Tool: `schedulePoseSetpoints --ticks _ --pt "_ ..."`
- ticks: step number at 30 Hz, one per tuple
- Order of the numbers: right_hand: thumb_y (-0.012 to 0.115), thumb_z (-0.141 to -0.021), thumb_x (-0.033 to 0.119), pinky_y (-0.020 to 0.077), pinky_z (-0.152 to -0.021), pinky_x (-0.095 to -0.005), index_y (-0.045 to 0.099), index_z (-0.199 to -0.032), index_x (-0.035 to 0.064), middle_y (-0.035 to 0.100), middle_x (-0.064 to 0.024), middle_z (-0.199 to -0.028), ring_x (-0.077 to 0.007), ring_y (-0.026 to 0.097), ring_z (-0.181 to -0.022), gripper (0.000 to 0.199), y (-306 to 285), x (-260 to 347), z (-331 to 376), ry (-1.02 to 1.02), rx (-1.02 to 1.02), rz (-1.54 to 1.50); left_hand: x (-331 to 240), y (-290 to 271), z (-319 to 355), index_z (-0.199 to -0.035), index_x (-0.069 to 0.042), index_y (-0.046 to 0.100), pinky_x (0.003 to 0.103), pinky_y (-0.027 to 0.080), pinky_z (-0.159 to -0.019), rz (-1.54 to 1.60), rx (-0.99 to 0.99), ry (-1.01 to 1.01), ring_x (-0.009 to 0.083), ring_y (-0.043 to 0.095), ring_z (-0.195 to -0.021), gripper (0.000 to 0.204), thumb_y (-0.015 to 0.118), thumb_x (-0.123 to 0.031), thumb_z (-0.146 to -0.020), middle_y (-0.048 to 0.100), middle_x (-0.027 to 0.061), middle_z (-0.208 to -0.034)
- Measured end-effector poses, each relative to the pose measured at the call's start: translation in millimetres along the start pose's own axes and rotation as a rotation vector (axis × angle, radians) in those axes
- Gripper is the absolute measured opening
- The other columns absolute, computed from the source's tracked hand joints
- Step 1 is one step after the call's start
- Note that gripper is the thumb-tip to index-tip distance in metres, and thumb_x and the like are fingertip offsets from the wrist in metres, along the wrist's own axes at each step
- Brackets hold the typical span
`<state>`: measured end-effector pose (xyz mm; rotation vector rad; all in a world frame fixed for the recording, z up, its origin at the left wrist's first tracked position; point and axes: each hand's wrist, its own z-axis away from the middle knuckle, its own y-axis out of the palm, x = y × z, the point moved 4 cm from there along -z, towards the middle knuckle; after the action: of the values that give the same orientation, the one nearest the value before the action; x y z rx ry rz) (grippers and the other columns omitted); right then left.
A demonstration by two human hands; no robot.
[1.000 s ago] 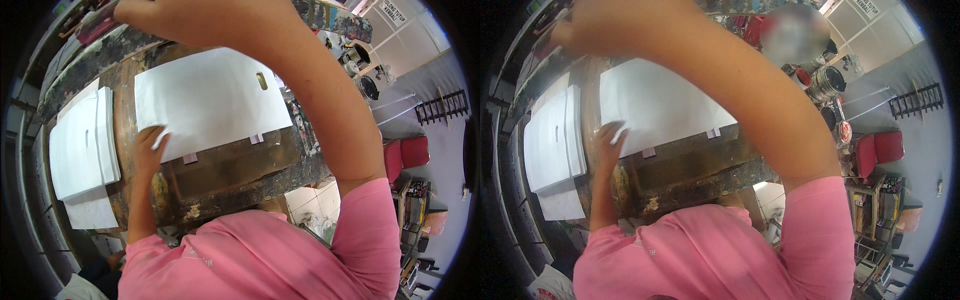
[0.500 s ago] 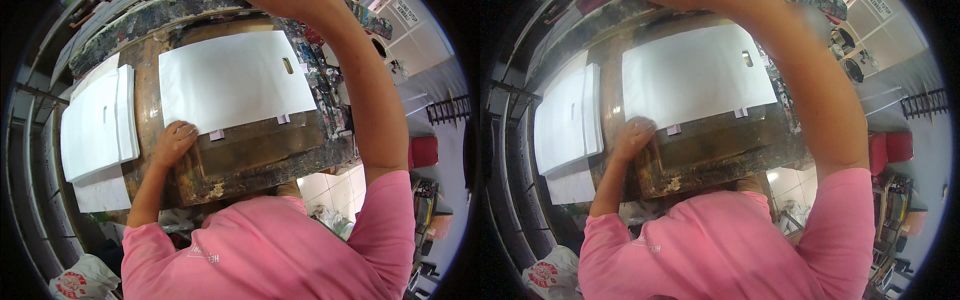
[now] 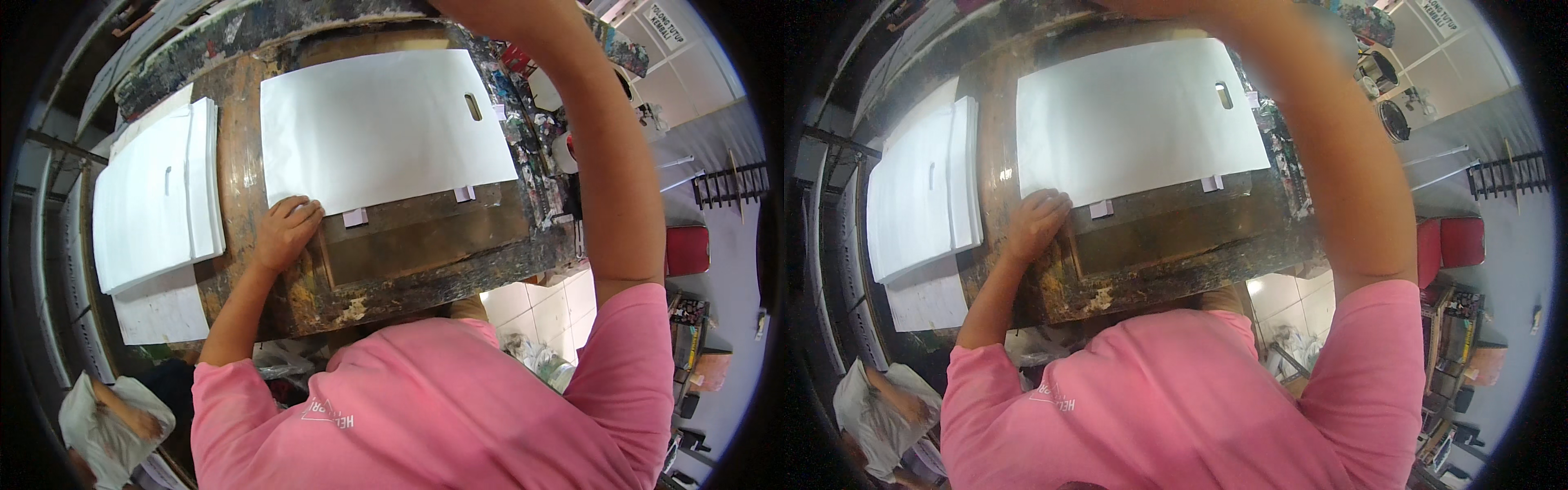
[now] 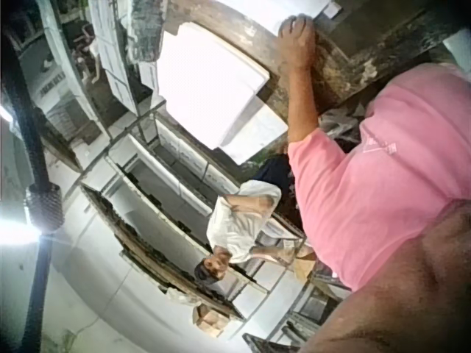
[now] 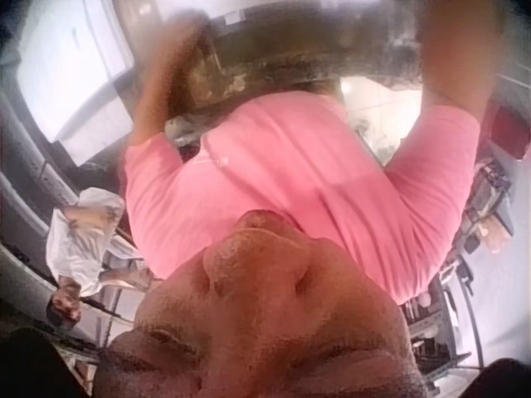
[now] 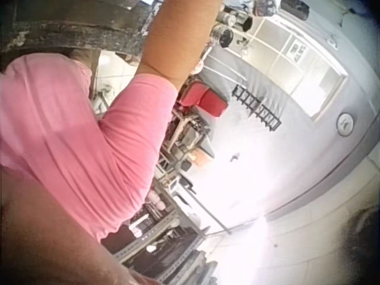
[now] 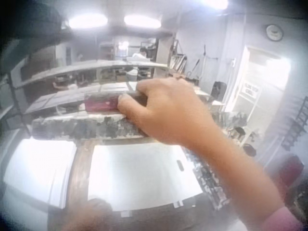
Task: The person performs a series of screen prints on white bags, using a squeegee to pull black ink across a screen, lifting the screen to reveal the print, and then placing the printed bag aside.
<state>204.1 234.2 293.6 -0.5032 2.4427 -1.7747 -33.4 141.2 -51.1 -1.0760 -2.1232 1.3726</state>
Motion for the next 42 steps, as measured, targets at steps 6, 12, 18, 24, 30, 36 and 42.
schedulePoseSetpoints --ticks 6,12,18,24,30,36,42 --pt "0.044 -0.1 0.045 0.0446 -0.059 -0.0372 0.059 -0.07 0.0111 0.048 0.0016 -0.056 -0.0137 0.041 -0.051 0.048 -5.3 -10.5 11.4 -0.108 0.06 -0.093 5.4 0.1 -6.1 -0.107 -0.011 0.076 0.039 0.058 -0.086 0.013 0.011 0.053 0.0239 0.068 -0.106 0.018 0.068 -0.018 -0.091 0.074 0.0012 -0.11" --pt "0.047 -0.095 0.044 0.0463 -0.089 -0.0467 0.068 -0.075 0.0019 0.063 -0.015 -0.065 -0.0293 0.06 -0.067 0.052 -13.5 -16.5 22.1 -0.243 -0.138 -0.136 35.6 5.7 -84.0 -0.122 -0.009 0.072 0.045 0.056 -0.084 0.091 0.458 -0.236 0.0321 0.069 -0.097 0.036 0.065 -0.036 -0.099 0.075 0.0111 -0.103" --pt "0.048 -0.095 0.044 0.0452 -0.091 -0.048 0.069 -0.077 -0.0028 0.068 -0.0207 -0.072 -0.0362 0.066 -0.074 0.054 -5.3 -20.3 16.8 -0.325 -0.266 -0.175 148.2 114.5 -213.4 -0.148 -0.005 0.052 0.047 0.039 -0.117 0.1 0.19 -0.346 0.0414 0.051 -0.137 0.064 0.059 -0.048 -0.102 0.054 0.0244 -0.149" --pt "0.048 -0.097 0.042 0.0455 -0.088 -0.0494 0.07 -0.075 -0.0033 0.068 -0.0221 -0.073 -0.0391 0.067 -0.073 0.055 -20.5 -34.1 9.2 -0.396 -0.218 -0.27 191.3 180.1 -275.8 -0.159 -0.009 0.038 0.051 0.024 -0.125 0.154 0.234 -0.344 0.0386 0.03 -0.154 0.096 0.067 -0.068 -0.089 0.035 0.0203 -0.166" --pt "0.044 -0.1 0.038 0.047 -0.083 -0.0501 0.067 -0.068 -0.0017 0.066 -0.0197 -0.069 -0.0361 0.064 -0.068 0.056 -28.1 -29.9 9.0 -0.383 -0.304 -0.128 186.3 171.9 -284.9 -0.161 -0.015 0.036 0.052 0.022 -0.126 0.093 0.322 -0.353 0.0362 0.028 -0.155 0.105 0.073 -0.072 -0.081 0.031 0.0168 -0.168" --pt "0.041 -0.101 0.037 0.0482 -0.084 -0.0499 0.066 -0.066 0.0 0.064 -0.0159 -0.067 -0.0314 0.062 -0.065 0.057 -34.8 -29.9 11.7 -0.384 -0.252 -0.13 172.2 150.5 -281.7 -0.162 -0.019 0.037 0.053 0.018 -0.126 -0.013 0.29 -0.38 0.0341 0.025 -0.156 0.107 0.075 -0.074 -0.079 0.03 0.0144 -0.169" --pt "0.046 -0.101 0.037 0.0476 -0.085 -0.0505 0.067 -0.073 0.0001 0.064 -0.0154 -0.068 -0.0309 0.064 -0.069 0.051 -24.8 -36.4 2.9 -0.344 -0.211 -0.201 88.8 79.0 -252.3 -0.154 -0.004 0.046 0.052 0.028 -0.122 -0.046 -0.101 -0.438 0.0361 0.043 -0.147 0.087 0.074 -0.057 -0.091 0.048 0.0222 -0.156"
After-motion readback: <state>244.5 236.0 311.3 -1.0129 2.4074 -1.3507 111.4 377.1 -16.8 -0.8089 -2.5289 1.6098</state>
